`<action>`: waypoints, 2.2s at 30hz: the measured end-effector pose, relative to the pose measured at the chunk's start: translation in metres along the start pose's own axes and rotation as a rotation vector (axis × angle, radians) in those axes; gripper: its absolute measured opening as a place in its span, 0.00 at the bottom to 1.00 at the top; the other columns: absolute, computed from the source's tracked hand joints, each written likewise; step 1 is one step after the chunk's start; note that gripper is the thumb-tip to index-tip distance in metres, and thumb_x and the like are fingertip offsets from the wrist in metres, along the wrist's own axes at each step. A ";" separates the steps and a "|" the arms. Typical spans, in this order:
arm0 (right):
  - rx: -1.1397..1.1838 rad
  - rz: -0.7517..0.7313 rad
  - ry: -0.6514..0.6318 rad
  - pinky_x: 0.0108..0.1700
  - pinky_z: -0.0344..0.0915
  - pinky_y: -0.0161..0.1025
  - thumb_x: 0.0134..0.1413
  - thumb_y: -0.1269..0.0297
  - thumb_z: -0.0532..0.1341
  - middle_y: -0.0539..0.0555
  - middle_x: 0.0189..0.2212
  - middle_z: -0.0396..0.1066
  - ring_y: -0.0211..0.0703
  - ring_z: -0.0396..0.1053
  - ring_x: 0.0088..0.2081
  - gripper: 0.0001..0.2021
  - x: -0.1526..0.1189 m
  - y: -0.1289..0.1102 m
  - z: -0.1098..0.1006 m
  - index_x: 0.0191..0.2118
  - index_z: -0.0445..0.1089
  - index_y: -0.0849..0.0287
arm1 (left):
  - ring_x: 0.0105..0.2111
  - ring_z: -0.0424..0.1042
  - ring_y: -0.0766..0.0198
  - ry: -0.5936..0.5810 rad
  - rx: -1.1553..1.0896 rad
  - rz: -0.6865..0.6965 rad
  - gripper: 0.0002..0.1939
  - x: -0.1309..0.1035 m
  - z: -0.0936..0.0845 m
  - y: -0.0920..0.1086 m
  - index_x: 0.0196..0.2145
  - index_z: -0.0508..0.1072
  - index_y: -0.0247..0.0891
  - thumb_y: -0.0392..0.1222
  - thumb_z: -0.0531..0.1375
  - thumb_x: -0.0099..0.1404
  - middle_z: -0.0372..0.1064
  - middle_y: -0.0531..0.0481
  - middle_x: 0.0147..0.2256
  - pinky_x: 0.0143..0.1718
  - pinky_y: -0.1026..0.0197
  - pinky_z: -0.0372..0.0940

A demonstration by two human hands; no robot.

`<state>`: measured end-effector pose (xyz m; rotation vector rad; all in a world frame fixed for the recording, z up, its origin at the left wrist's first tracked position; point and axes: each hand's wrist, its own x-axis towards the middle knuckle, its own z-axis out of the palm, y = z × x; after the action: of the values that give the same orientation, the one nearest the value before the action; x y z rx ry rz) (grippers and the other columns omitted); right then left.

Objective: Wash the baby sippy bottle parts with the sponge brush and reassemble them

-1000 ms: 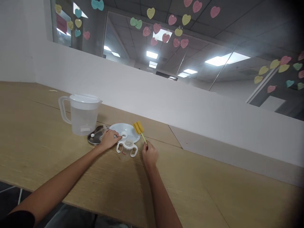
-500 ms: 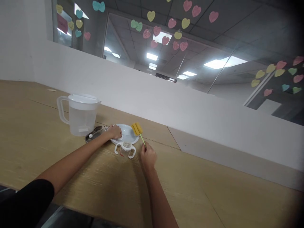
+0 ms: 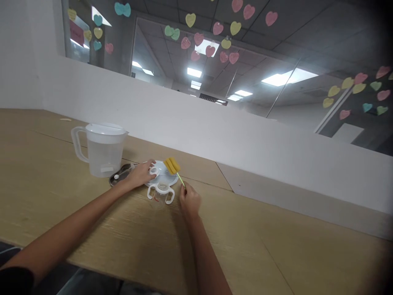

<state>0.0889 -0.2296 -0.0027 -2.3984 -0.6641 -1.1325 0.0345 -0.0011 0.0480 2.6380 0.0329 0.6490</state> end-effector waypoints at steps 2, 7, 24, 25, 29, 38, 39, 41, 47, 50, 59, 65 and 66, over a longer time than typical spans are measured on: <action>0.037 -0.111 0.041 0.25 0.51 0.31 0.62 0.62 0.48 0.52 0.24 0.72 0.34 0.65 0.23 0.16 0.001 0.000 -0.003 0.43 0.73 0.58 | 0.45 0.68 0.56 0.207 -0.083 0.058 0.28 -0.015 0.004 -0.001 0.54 0.58 0.37 0.43 0.56 0.56 0.70 0.45 0.45 0.46 0.57 0.62; 0.028 -0.432 0.099 0.26 0.51 0.31 0.63 0.63 0.50 0.50 0.20 0.67 0.32 0.62 0.21 0.15 0.004 -0.002 -0.013 0.46 0.72 0.58 | 0.44 0.67 0.54 0.477 -0.067 0.136 0.30 -0.032 0.010 -0.001 0.54 0.59 0.38 0.41 0.59 0.53 0.69 0.46 0.43 0.48 0.53 0.61; 0.109 -0.460 0.111 0.26 0.53 0.30 0.61 0.66 0.51 0.50 0.19 0.66 0.31 0.61 0.20 0.14 0.003 0.000 -0.016 0.43 0.74 0.60 | 0.54 0.60 0.58 0.447 -0.265 0.239 0.21 -0.048 0.015 0.002 0.55 0.60 0.39 0.47 0.49 0.67 0.60 0.44 0.54 0.57 0.55 0.55; 0.120 -0.475 0.126 0.27 0.53 0.30 0.61 0.66 0.51 0.50 0.19 0.66 0.31 0.61 0.20 0.14 0.002 -0.001 -0.016 0.43 0.74 0.60 | 0.53 0.61 0.58 0.451 -0.292 0.226 0.20 -0.049 0.015 0.003 0.54 0.61 0.38 0.47 0.48 0.67 0.61 0.44 0.53 0.56 0.56 0.56; 0.136 -0.448 0.163 0.27 0.55 0.31 0.62 0.66 0.51 0.50 0.18 0.66 0.32 0.61 0.21 0.15 0.000 -0.002 -0.013 0.44 0.73 0.62 | 0.48 0.65 0.59 0.667 -0.445 -0.048 0.21 -0.045 0.012 -0.005 0.52 0.64 0.37 0.48 0.44 0.68 0.65 0.44 0.48 0.50 0.58 0.62; 0.142 -0.299 0.118 0.29 0.57 0.29 0.62 0.64 0.50 0.52 0.22 0.70 0.32 0.66 0.24 0.15 -0.003 0.002 -0.005 0.42 0.74 0.61 | 0.45 0.65 0.56 0.580 -0.193 -0.197 0.19 -0.033 0.004 -0.058 0.44 0.72 0.36 0.42 0.52 0.57 0.63 0.44 0.41 0.49 0.56 0.62; 0.139 -0.291 0.125 0.29 0.57 0.29 0.62 0.64 0.50 0.52 0.22 0.70 0.32 0.66 0.23 0.15 -0.003 0.002 -0.005 0.42 0.74 0.61 | 0.44 0.65 0.56 0.506 -0.137 -0.193 0.19 -0.033 0.005 -0.060 0.44 0.72 0.36 0.42 0.52 0.57 0.63 0.44 0.40 0.49 0.55 0.61; 0.138 -0.281 0.140 0.28 0.57 0.29 0.62 0.64 0.50 0.51 0.22 0.71 0.32 0.66 0.23 0.15 -0.003 0.001 -0.005 0.42 0.73 0.61 | 0.44 0.65 0.55 0.378 -0.041 -0.215 0.19 -0.034 0.008 -0.061 0.45 0.71 0.36 0.43 0.53 0.57 0.64 0.43 0.40 0.49 0.55 0.61; 0.115 -0.245 0.118 0.28 0.57 0.29 0.62 0.63 0.49 0.53 0.23 0.71 0.32 0.67 0.23 0.16 -0.003 0.003 -0.002 0.41 0.74 0.61 | 0.43 0.68 0.55 0.160 0.135 -0.291 0.18 -0.036 0.015 -0.061 0.44 0.66 0.36 0.44 0.56 0.56 0.68 0.42 0.43 0.44 0.57 0.62; 0.120 -0.219 0.126 0.28 0.56 0.30 0.62 0.63 0.49 0.52 0.23 0.71 0.32 0.67 0.23 0.16 -0.003 0.004 0.000 0.41 0.74 0.61 | 0.43 0.69 0.53 0.067 0.186 -0.329 0.16 -0.036 0.014 -0.061 0.42 0.65 0.36 0.46 0.54 0.57 0.69 0.42 0.42 0.42 0.56 0.62; 0.133 -0.077 0.149 0.28 0.56 0.30 0.59 0.64 0.48 0.53 0.24 0.72 0.35 0.67 0.24 0.17 -0.003 0.004 0.001 0.39 0.74 0.63 | 0.48 0.65 0.56 0.408 -0.152 -0.047 0.17 -0.042 0.008 -0.033 0.46 0.64 0.36 0.47 0.48 0.62 0.67 0.42 0.45 0.50 0.55 0.58; 0.144 -0.066 0.147 0.29 0.57 0.30 0.57 0.65 0.48 0.54 0.25 0.72 0.35 0.67 0.25 0.17 -0.003 0.003 0.001 0.39 0.74 0.62 | 0.50 0.62 0.52 0.151 -0.184 0.285 0.29 -0.056 0.026 0.014 0.54 0.62 0.39 0.55 0.57 0.58 0.68 0.44 0.48 0.55 0.50 0.51; 0.148 -0.063 0.155 0.29 0.57 0.30 0.58 0.65 0.48 0.54 0.24 0.72 0.35 0.67 0.24 0.17 -0.003 0.003 0.000 0.39 0.74 0.63 | 0.50 0.62 0.52 0.140 -0.170 0.283 0.32 -0.057 0.030 0.018 0.54 0.62 0.39 0.56 0.59 0.56 0.68 0.44 0.48 0.56 0.48 0.50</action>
<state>0.0891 -0.2327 -0.0054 -2.1558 -0.7480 -1.2355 -0.0045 -0.0361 0.0060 2.4495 -0.3455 0.8877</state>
